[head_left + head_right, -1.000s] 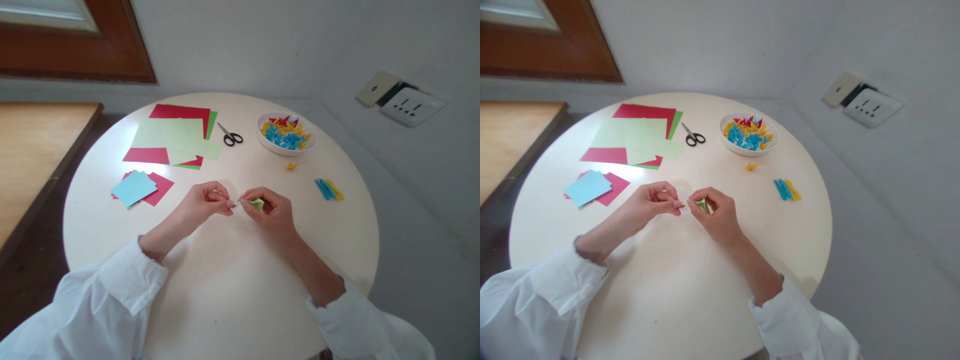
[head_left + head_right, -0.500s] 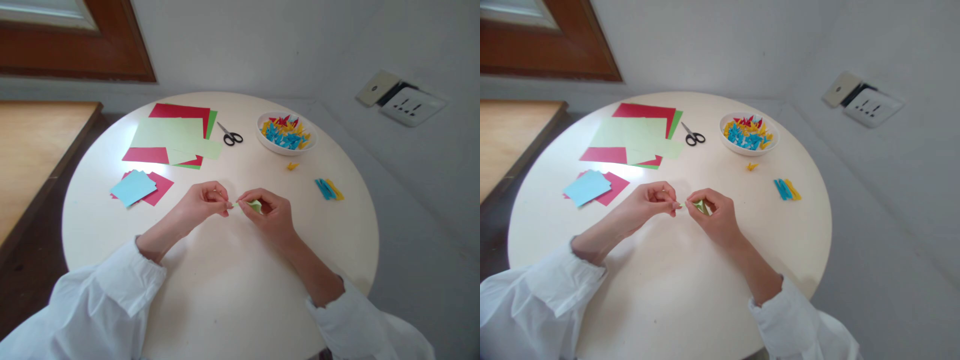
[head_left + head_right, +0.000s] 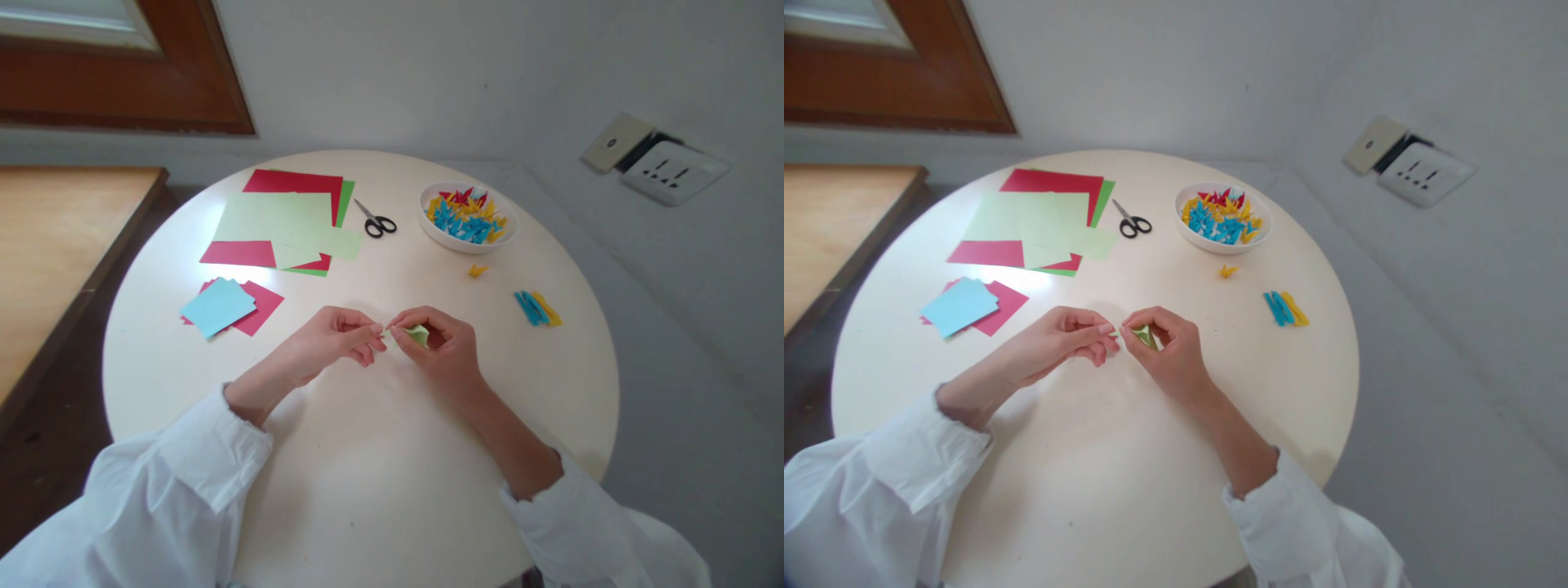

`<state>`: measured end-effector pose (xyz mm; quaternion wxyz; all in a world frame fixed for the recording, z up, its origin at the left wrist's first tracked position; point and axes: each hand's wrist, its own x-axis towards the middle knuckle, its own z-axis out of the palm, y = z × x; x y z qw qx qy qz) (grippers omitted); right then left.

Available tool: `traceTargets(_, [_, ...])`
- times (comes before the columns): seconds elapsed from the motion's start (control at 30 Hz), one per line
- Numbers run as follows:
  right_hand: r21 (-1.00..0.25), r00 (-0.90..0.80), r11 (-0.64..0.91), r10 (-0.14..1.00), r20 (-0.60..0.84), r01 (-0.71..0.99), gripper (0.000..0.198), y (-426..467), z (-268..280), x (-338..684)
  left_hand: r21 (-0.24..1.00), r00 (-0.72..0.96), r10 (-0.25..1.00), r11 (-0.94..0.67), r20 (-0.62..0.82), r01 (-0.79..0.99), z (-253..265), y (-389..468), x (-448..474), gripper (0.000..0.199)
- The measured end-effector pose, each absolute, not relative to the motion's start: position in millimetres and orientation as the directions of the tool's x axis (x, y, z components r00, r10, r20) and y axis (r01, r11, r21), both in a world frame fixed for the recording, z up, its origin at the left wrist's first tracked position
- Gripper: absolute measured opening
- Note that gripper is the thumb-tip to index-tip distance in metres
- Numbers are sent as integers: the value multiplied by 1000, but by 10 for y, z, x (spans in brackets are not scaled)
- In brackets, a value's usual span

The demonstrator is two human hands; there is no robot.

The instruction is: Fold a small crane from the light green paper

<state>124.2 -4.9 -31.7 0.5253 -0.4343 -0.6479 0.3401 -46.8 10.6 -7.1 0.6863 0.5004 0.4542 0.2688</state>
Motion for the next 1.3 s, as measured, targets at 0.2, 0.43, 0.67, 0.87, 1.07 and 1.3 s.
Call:
traceTargets(0.2, [-890, -103, 405, 914, 392, 211, 7, -51, -319, 1228, 961, 500, 821, 222, -276, 165, -103, 73, -449, 33])
traceTargets(0.43, [-822, -117, 472, 880, 460, 318, 7, -48, -296, 1252, 969, 416, 897, 46, -147, 241, -71, 65, -412, 31])
traceTargets(0.67, [-856, -82, 426, 903, 421, 294, 8, -29, -319, 1264, 970, 370, 924, 1, -94, 243, -92, 78, -411, 26])
traceTargets(0.87, [-869, -46, 389, 918, 395, 306, 8, -39, -307, 1225, 979, 351, 931, 32, -102, 200, -68, 57, -390, 23])
traceTargets(1.07, [-875, -21, 362, 927, 375, 322, 8, -42, -327, 1216, 979, 349, 931, 32, -102, 203, -64, 58, -382, 24])
traceTargets(1.3, [-876, -23, 359, 928, 372, 322, 7, -30, -334, 1217, 968, 379, 923, -33, -66, 250, -117, 60, -402, 27])
